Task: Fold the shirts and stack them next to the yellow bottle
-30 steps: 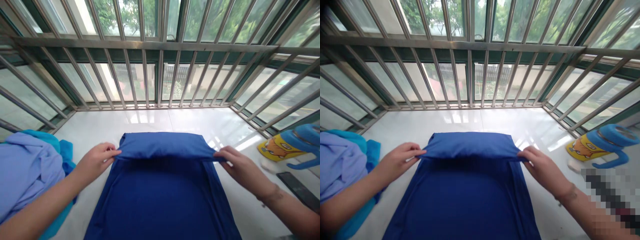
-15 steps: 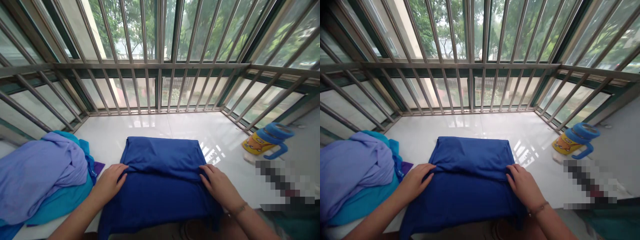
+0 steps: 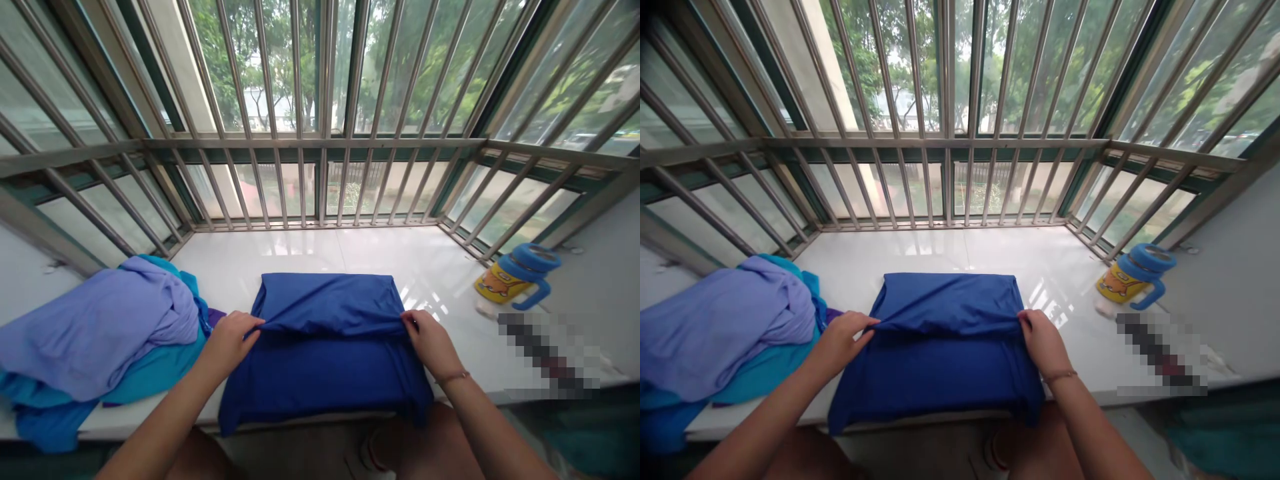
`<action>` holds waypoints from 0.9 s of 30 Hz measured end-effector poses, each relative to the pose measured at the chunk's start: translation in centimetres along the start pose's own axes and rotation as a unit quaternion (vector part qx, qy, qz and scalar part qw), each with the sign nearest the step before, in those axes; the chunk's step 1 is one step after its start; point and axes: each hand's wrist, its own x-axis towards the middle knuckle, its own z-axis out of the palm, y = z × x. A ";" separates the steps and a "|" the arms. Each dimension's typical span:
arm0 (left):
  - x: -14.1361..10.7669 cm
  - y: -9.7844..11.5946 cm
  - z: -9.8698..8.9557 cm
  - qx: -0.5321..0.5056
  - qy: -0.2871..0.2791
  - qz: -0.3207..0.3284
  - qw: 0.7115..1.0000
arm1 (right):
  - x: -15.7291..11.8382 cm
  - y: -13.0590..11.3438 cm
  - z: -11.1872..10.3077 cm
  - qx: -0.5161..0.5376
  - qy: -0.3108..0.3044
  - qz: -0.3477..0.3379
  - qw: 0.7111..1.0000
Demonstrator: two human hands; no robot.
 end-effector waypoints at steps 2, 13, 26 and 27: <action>-1.6 -0.1 0.8 -0.001 -0.034 -0.012 0.999 | -0.6 0.3 0.3 -0.006 -0.028 0.006 1.000; -10.3 1.1 4.5 0.019 0.080 -0.146 0.986 | -12.1 -0.3 1.5 -0.069 0.053 0.047 0.995; -14.1 2.3 3.4 -0.270 0.120 -0.365 0.883 | -15.6 1.1 1.2 0.155 0.108 0.338 0.922; -14.7 2.8 3.6 -0.304 0.120 -0.380 0.865 | -16.0 1.5 1.4 0.190 0.114 0.345 0.912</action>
